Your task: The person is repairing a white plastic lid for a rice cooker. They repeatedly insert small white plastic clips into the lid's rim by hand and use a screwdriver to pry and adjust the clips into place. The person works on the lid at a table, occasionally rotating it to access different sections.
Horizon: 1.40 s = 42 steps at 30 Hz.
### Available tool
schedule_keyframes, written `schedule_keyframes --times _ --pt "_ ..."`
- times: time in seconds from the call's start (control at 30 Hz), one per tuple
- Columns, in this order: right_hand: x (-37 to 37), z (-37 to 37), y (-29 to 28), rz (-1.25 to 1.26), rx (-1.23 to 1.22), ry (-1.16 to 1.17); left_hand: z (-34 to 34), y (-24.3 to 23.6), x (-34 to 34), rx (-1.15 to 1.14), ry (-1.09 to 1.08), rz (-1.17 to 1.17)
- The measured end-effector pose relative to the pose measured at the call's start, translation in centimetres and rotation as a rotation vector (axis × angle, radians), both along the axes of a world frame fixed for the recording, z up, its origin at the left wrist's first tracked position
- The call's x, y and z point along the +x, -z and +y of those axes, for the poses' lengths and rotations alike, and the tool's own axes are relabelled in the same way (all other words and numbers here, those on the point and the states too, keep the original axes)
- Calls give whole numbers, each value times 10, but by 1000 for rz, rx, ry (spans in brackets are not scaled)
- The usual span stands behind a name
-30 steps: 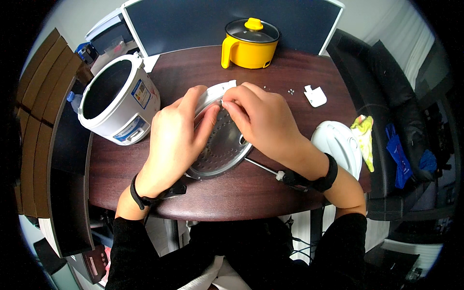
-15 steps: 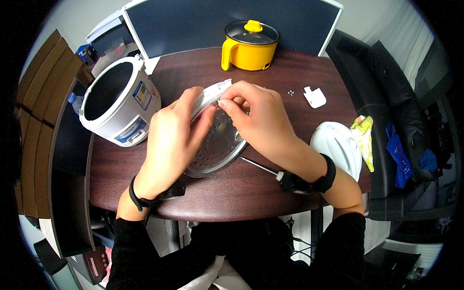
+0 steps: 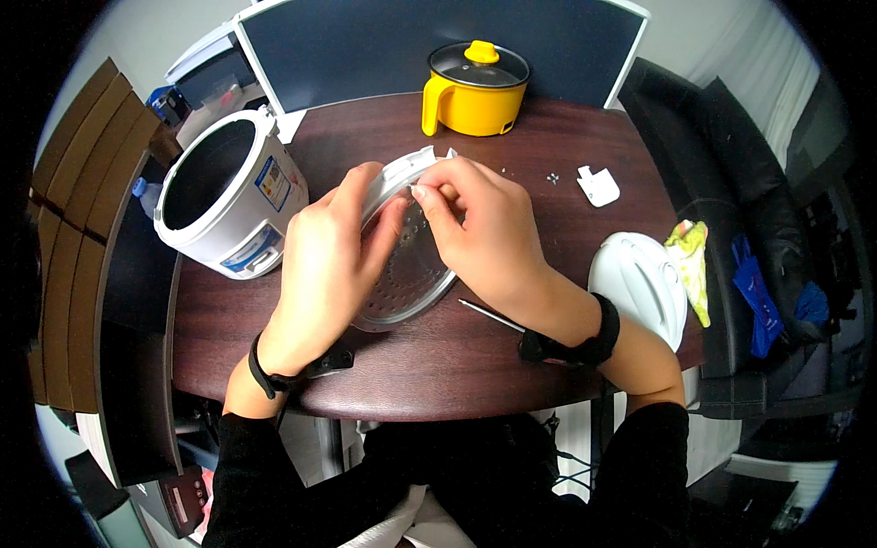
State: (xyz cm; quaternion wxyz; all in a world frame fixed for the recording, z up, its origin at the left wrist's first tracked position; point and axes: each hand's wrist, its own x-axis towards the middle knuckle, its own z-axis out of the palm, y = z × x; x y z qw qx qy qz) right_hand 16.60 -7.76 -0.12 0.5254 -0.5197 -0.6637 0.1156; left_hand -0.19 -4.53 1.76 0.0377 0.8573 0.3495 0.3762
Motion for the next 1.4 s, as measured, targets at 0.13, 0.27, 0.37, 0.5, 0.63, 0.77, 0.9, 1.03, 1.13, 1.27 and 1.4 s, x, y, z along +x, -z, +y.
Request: schedule_keyframes --times 0.13,0.27,0.37,0.5,0.63,0.77,0.9,1.03,1.13,1.27,1.4 --pt "3 -2 -1 -342 223 71 0 1 0 -7 -3 -11" --pt "3 -2 -1 -457 295 81 -2 1 1 -8 -35 6" --pt "2 -2 -1 -481 319 87 -3 2 2 13 -46 3" --pt "1 -2 -3 -534 332 113 -3 2 2 22 -49 9" --pt "0 -1 -3 -563 331 123 -3 1 2 16 -55 17" --pt "-3 -2 -6 -559 282 128 -2 3 2 28 -67 17" --pt "-4 -1 -7 -514 198 128 -4 2 4 55 -84 33" --pt "-6 1 -12 -255 14 72 -6 4 4 66 -108 55" --pt "-6 0 -19 -30 -191 -3 -8 5 5 72 -116 61" --pt "5 3 -21 243 -457 -169 -9 5 6 83 -120 59" --pt "6 0 -27 401 -586 -252 -10 4 5 86 -115 61"
